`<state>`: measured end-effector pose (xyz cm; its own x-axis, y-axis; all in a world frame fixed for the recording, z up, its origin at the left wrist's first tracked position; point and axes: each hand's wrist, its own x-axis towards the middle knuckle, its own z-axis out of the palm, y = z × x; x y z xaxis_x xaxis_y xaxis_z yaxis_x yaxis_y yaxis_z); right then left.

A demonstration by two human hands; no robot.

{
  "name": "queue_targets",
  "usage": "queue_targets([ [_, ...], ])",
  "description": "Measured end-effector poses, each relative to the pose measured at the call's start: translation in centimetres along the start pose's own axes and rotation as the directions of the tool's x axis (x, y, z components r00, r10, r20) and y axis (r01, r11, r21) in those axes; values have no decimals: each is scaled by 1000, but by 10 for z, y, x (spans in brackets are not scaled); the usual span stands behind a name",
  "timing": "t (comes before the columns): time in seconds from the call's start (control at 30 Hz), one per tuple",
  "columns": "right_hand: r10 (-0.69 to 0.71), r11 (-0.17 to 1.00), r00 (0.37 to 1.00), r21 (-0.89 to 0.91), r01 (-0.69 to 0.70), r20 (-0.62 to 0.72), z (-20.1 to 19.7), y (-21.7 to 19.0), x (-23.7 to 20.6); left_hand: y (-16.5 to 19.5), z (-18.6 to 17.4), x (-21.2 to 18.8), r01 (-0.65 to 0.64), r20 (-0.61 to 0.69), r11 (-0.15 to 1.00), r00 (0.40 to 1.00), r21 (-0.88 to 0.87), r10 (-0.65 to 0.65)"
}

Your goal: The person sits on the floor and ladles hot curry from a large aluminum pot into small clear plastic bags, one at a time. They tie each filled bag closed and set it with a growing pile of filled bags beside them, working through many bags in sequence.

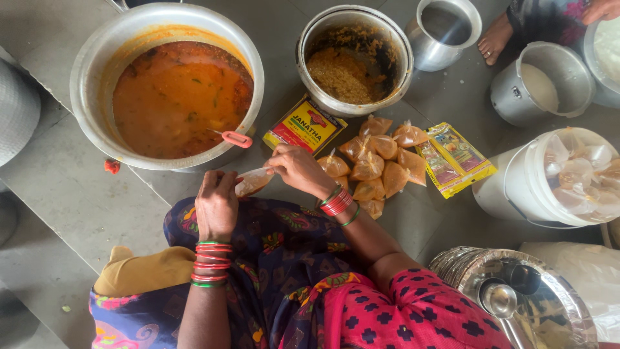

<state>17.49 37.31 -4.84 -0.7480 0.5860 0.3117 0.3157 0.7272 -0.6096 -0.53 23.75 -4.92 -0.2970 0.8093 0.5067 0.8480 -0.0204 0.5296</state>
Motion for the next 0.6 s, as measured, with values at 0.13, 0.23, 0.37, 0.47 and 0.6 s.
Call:
queue_targets([
  [0.13,19,1000,1000,18,-19,8,1,-1,2,-2,-1,1,7,3,1000,1000,-6,-7],
  [0.23,-10,1000,1000,-23,10,-9,0,-1,3,-4,-1,0,-3,4,1000,1000,-11,3],
  [0.37,-18,999,1000,-39,17,-11,-1,-2,2,-4,-2,-1,-5,12,1000,1000,-28,5],
  [0.47,-15,998,1000,-54,15,-10,-1,-1,2,-3,-1,-1,-4,11,1000,1000,-15,4],
  [0.6,-7,998,1000,-60,6,-2,1,0,2,-3,-1,0,3,14,1000,1000,-6,-3],
])
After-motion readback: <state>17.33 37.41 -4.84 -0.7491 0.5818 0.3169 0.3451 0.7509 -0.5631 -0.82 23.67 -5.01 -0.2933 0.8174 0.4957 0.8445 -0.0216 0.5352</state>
